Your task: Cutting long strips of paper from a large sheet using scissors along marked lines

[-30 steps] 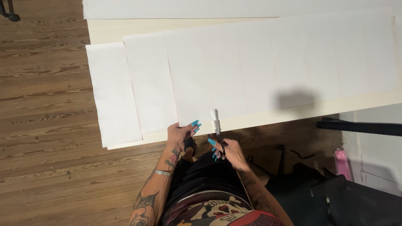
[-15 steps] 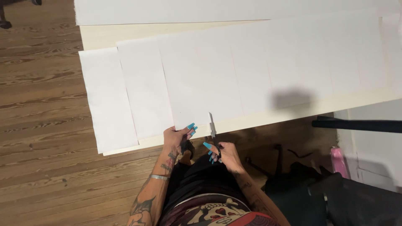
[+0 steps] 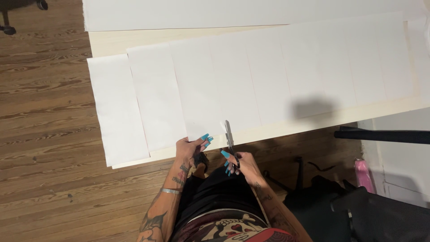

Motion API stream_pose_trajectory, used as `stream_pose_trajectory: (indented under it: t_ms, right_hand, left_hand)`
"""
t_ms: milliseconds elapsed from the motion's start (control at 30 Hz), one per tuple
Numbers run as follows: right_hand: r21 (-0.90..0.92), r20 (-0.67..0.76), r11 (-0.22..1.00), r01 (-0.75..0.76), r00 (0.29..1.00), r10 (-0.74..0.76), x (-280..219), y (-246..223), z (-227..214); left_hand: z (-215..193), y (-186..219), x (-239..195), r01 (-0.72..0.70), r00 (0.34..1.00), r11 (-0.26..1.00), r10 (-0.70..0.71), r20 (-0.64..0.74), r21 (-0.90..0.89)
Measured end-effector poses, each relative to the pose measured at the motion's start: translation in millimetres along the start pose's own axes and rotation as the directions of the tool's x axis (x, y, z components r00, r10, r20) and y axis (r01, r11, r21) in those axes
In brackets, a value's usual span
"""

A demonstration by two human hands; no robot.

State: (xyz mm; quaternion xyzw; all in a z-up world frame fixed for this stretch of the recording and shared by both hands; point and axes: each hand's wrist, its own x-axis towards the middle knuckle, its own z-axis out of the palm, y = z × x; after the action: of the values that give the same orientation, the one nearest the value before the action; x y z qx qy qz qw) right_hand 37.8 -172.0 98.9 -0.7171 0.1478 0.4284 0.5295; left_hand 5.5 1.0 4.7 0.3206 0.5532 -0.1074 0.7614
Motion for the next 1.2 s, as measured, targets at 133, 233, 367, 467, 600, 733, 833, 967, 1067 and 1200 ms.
stream_pose_trajectory:
  t_ms: [133, 233, 367, 467, 600, 733, 833, 967, 1067, 1200]
  right_hand:
    - [0.027, 0.001, 1.0, 0.014, 1.0, -0.014, 0, -17, 5]
    - [0.013, -0.01, 1.0, 0.023, 1.0, -0.023, 7, -18, 4]
    - [-0.002, -0.009, 1.0, 0.024, 1.0, -0.024, 5, -24, 6]
    - [-0.003, -0.015, 1.0, 0.027, 1.0, -0.027, 11, -16, 7]
    - [-0.003, -0.017, 1.0, 0.03, 0.999, -0.03, 13, -17, 6]
    - [-0.018, -0.03, 1.0, 0.012, 0.999, -0.013, 13, -13, 5]
    - [-0.02, -0.039, 1.0, 0.022, 0.999, -0.023, 19, -13, 4]
    - [-0.015, -0.029, 0.999, 0.039, 0.999, -0.04, 27, -12, 4]
    - [-0.157, -0.055, 0.984, 0.08, 0.994, -0.089, 40, 0, 5]
    - [-0.039, -0.08, 0.999, 0.014, 0.997, -0.017, 7, -36, 13]
  left_hand:
    - [0, 2, -8, -0.001, 1.0, 1.0, 0.001, 0.005, 0.004]
    - [1, -2, -1, -0.005, 1.0, 1.0, 0.005, 0.01, 0.002]
    - [1, 0, -4, -0.015, 1.0, 1.0, 0.015, 0.009, 0.003]
    - [0, 0, -3, -0.019, 1.0, 1.0, 0.019, 0.008, 0.004]
    - [1, 2, -5, -0.017, 1.0, 1.0, 0.017, 0.0, -0.011]
    - [-1, -2, -4, -0.018, 1.0, 1.0, 0.018, 0.001, -0.004]
    - [0, -1, -4, -0.026, 1.0, 1.0, 0.026, 0.009, 0.009]
    - [-1, 0, -2, -0.001, 1.0, 1.0, 0.001, 0.001, -0.001]
    - [-13, -24, 43, -0.09, 0.993, 0.906, 0.114, -0.034, 0.414]
    - [6, 3, -13, 0.002, 1.0, 0.999, -0.001, -0.024, 0.037]
